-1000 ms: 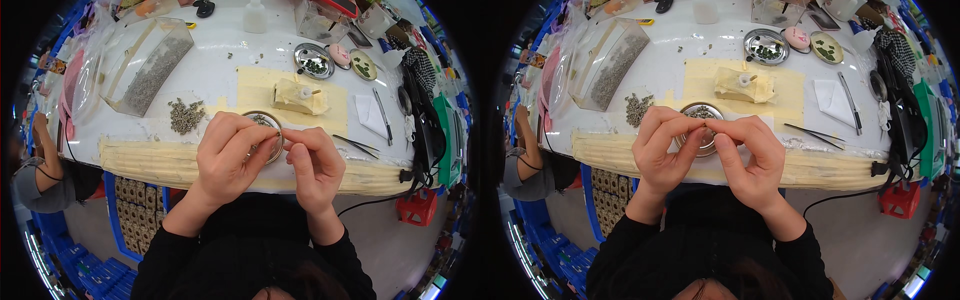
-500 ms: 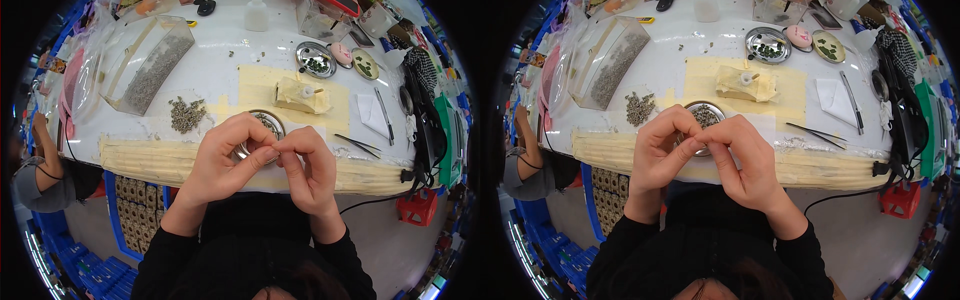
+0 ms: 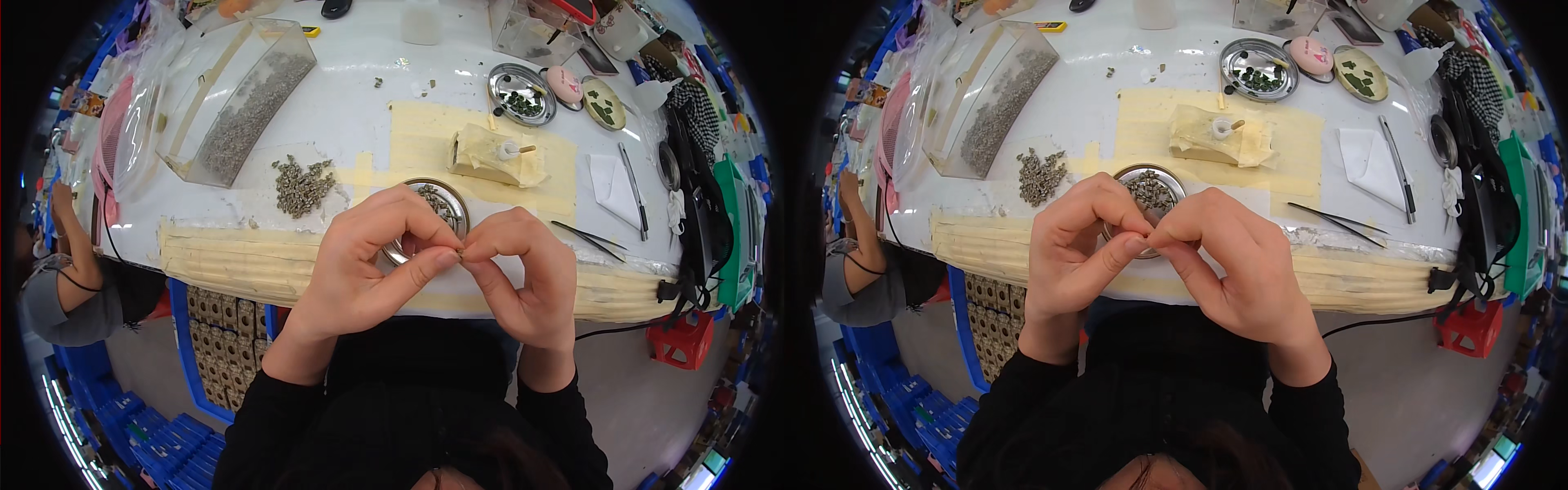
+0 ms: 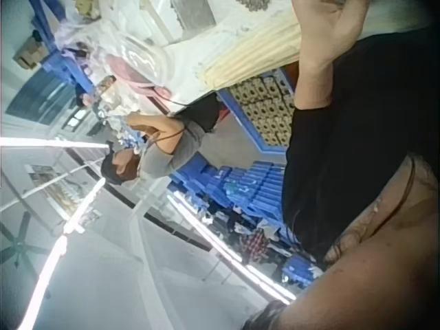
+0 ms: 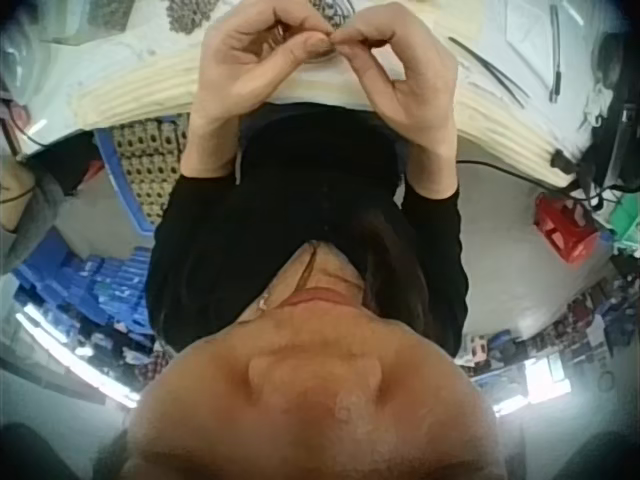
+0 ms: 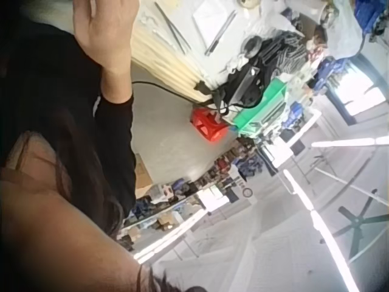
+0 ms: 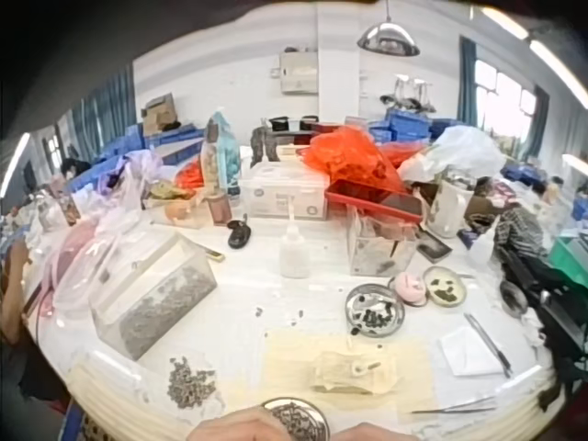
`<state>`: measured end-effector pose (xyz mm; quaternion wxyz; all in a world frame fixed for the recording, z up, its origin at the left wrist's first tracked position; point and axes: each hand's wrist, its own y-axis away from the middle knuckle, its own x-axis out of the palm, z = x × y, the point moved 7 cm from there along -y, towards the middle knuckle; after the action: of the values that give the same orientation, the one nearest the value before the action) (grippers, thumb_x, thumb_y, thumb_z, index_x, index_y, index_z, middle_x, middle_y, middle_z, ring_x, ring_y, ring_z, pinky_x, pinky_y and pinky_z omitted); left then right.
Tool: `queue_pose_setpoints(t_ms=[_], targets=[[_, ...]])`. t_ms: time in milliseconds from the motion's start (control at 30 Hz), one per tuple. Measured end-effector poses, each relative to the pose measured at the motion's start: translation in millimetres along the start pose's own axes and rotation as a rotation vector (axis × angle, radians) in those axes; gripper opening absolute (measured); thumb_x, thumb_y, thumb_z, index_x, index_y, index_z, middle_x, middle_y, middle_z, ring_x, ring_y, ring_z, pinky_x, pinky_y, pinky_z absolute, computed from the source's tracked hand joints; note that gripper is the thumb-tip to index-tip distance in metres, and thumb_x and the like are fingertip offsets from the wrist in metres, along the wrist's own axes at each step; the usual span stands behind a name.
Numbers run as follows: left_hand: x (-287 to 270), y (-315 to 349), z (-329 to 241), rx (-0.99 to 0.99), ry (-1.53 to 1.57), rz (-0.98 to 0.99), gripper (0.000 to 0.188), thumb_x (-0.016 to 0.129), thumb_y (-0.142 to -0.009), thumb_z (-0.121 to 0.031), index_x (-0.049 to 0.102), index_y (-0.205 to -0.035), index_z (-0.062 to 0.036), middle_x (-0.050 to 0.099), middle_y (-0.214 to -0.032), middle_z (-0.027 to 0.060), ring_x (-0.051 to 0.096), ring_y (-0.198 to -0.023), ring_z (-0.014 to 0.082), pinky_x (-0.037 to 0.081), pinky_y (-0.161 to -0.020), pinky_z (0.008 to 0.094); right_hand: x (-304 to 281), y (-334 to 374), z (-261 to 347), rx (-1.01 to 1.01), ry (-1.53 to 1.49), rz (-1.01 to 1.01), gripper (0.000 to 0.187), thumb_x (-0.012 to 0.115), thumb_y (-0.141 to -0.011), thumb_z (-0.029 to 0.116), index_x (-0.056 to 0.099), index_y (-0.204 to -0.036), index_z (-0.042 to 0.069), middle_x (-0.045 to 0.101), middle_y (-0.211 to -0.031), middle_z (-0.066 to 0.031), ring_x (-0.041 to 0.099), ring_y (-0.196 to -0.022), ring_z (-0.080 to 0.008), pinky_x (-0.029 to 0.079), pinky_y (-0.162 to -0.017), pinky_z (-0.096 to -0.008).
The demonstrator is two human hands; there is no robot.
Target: Picking up tiny metal pins and inserting them into a circular metal component at a factory workbench.
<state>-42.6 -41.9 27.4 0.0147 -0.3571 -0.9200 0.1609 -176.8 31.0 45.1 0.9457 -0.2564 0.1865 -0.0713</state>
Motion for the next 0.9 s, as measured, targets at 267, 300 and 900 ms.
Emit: queue_pose_setpoints(t_ms=[267, 300, 900], targets=[[-10, 4, -11, 0.195, -0.263, -0.222, 0.012, 0.077, -0.080, 0.000, 0.072, -0.090, -0.0025, 0.064, -0.083, 0.0068, 0.058, -0.072, 0.0160, 0.045, -0.063, 0.0272, -5, 5, -4, 0.054, 0.024, -0.132, 0.018, 0.072, -0.081, -0.007, 0.072, -0.098, -0.001, 0.067, -0.084, -0.0102, 0.063, -0.070, -0.0179, 0.050, -0.063, -0.0277], [-9, 5, -12, 0.220, -0.312, -0.236, 0.014, 0.078, -0.078, 0.001, 0.072, -0.091, -0.0026, 0.064, -0.083, 0.0070, 0.058, -0.073, 0.0170, 0.045, -0.062, 0.0277, -5, 7, -4, 0.077, 0.018, -0.155, 0.019, 0.072, -0.081, -0.007, 0.073, -0.099, -0.001, 0.067, -0.084, -0.0103, 0.064, -0.070, -0.0179, 0.051, -0.063, -0.0274], [3, 8, -28, 0.474, -0.534, -0.220, 0.021, 0.079, -0.074, 0.004, 0.072, -0.093, -0.0026, 0.062, -0.083, 0.0044, 0.058, -0.074, 0.0188, 0.043, -0.067, 0.0305, 8, 19, -25, 0.393, -0.495, -0.111, 0.016, 0.061, -0.095, 0.000, 0.070, -0.108, -0.006, 0.065, -0.095, -0.0092, 0.062, -0.075, -0.0115, 0.050, -0.066, -0.0225]])
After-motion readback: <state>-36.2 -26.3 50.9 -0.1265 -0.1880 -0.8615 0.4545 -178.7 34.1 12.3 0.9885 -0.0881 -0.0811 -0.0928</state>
